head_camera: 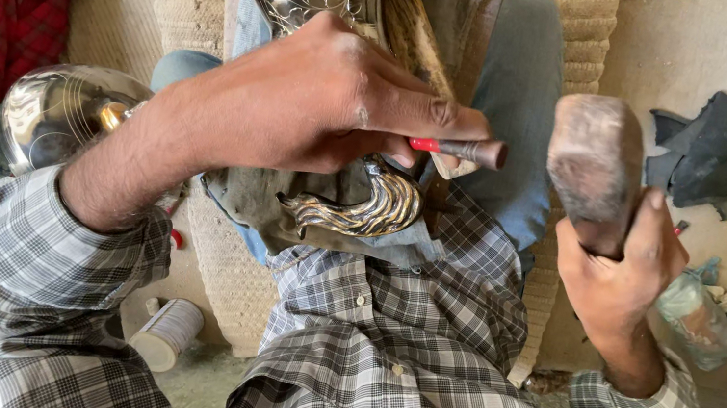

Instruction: The person uses a hammer and chisel to engrave a decorative pattern on a polished metal object. They repeatedly strike the chisel to create a textured design on the surface.

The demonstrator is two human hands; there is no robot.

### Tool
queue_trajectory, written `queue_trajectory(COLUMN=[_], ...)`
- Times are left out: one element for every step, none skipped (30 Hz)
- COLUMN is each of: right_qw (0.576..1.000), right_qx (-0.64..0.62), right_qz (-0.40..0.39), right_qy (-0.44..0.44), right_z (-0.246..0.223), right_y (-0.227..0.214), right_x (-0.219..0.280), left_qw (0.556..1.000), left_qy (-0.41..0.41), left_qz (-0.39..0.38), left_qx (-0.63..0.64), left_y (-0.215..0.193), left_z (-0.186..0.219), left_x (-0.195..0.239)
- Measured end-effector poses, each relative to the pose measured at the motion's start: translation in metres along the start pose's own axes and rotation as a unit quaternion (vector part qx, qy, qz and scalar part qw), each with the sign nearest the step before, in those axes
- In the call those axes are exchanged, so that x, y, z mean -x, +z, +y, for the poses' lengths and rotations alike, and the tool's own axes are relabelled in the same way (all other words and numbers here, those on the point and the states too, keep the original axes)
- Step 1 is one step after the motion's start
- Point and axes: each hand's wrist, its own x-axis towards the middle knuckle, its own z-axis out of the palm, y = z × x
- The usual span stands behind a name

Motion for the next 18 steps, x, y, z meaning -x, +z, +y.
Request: queue_trajectory(right_qw=[0.999,0.997,0.99,0.977,0.973,0.968,0.975,0.982,0.995,0.999,0.996,0.999,0.991,0.99,0.99,0.999,0.998,0.999], right_qx=[-0.025,-0.05,-0.118,-0.185,-0.206,-0.226,-0.201,-0.175,-0.097,-0.019,0.059,-0.032,-0.127,-0.131,-0.133,-0.045,0.043,-0.043], right_qz=[0.007,0.014,0.035,0.056,0.061,0.066,0.055,0.044,0.028,0.012,-0.004,0.012,0.027,0.022,0.021,0.0,-0.02,-0.008], right_qy=[0.029,0.057,0.072,0.088,0.089,0.089,0.075,0.061,0.017,-0.027,-0.072,-0.02,0.033,0.04,0.046,0.004,-0.036,0.01], right_z=[-0.004,-0.006,-0.009,-0.011,-0.011,-0.011,-0.009,-0.008,-0.006,-0.005,-0.005,-0.005,-0.007,-0.007,-0.009,-0.008,-0.008,-0.007], right_y=[0.001,0.002,0.002,0.003,0.004,0.006,0.007,0.009,0.01,0.01,0.012,0.013,0.014,0.013,0.014,0.012,0.01,0.008], right_x=[0.002,0.004,0.005,0.006,0.006,0.006,0.004,0.003,0.002,0.001,0.001,0.001,0.002,0.003,0.004,0.003,0.002,0.0], left_qw=[1.0,1.0,1.0,1.0,1.0,1.0,0.999,0.999,0.999,0.999,0.999,1.0,1.0,0.999,0.999,0.997,0.998,0.999], left_qy=[0.008,0.007,0.004,0.001,0.002,0.003,0.006,0.007,0.009,0.011,0.007,0.003,-0.004,-0.017,-0.026,-0.035,-0.026,-0.016], left_qz=[-0.004,-0.01,-0.015,-0.019,-0.023,-0.027,-0.03,-0.027,-0.024,-0.021,-0.014,-0.008,-0.002,-0.003,-0.005,-0.006,0.007,0.02], left_qx=[-0.009,0.001,0.011,0.022,0.01,-0.002,-0.015,-0.024,-0.034,-0.044,-0.033,-0.022,-0.009,-0.028,-0.048,-0.068,-0.058,-0.048], left_y=[-0.001,-0.002,-0.002,-0.002,-0.002,-0.002,-0.002,-0.002,-0.002,-0.002,-0.004,-0.005,-0.006,-0.005,-0.003,-0.002,-0.002,-0.001], left_z=[0.001,0.0,0.0,0.001,0.001,0.001,0.001,0.002,0.003,0.004,0.005,0.006,0.008,0.011,0.012,0.013,0.013,0.013], left_x=[-0.001,-0.002,-0.002,-0.002,-0.002,-0.002,-0.003,-0.003,-0.004,-0.004,-0.004,-0.003,-0.001,0.0,-0.001,-0.001,0.0,0.001])
